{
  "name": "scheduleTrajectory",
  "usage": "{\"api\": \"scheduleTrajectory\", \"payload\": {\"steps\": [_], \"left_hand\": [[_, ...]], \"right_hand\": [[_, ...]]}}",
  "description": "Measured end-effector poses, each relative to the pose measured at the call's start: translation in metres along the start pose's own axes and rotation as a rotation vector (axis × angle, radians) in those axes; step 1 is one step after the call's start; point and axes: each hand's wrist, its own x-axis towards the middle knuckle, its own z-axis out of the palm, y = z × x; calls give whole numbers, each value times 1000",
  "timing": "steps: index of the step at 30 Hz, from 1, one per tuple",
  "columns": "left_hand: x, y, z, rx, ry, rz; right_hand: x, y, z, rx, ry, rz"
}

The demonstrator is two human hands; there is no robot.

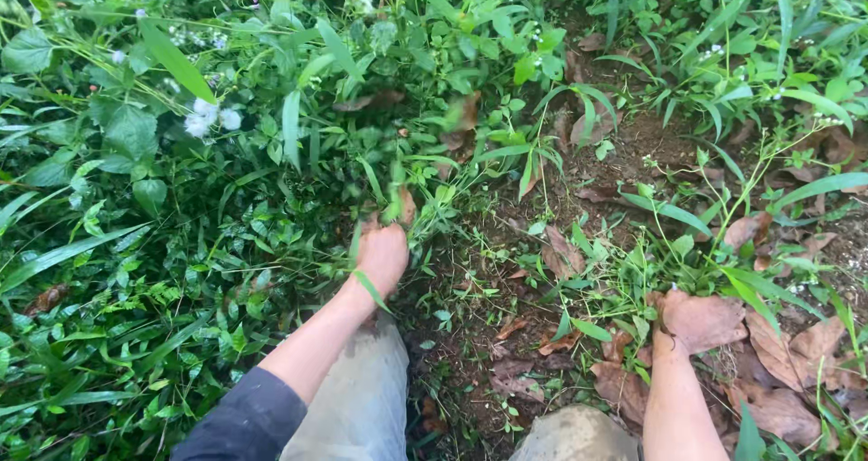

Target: The person pulls various plants and weeds from the soil by hand in an overgrown outdoor area.

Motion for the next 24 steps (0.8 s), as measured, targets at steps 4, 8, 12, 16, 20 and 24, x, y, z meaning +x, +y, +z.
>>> {"api": "scheduleTrajectory", "payload": {"steps": [4,8,12,16,20,24], "left_hand": [[-16,-42,-42,-148,-101,-259],[-34,-101,-73,-293,-131,-464],[-54,-106,-114,-458,118,-338],[-25,-48,-124,-866,143,-267],[79,-20,-93,-590,205,-119],[153,8,-20,-60,177,392]], "right_hand": [[-3,3,6,122,-177,166],[-5,8,15,17,31,-2],[1,1,6,-38,-49,22],[-1,-1,-9,112,-181,121],[-1,4,1,-64,13,14],[2,2,5,-35,-177,108]]}}
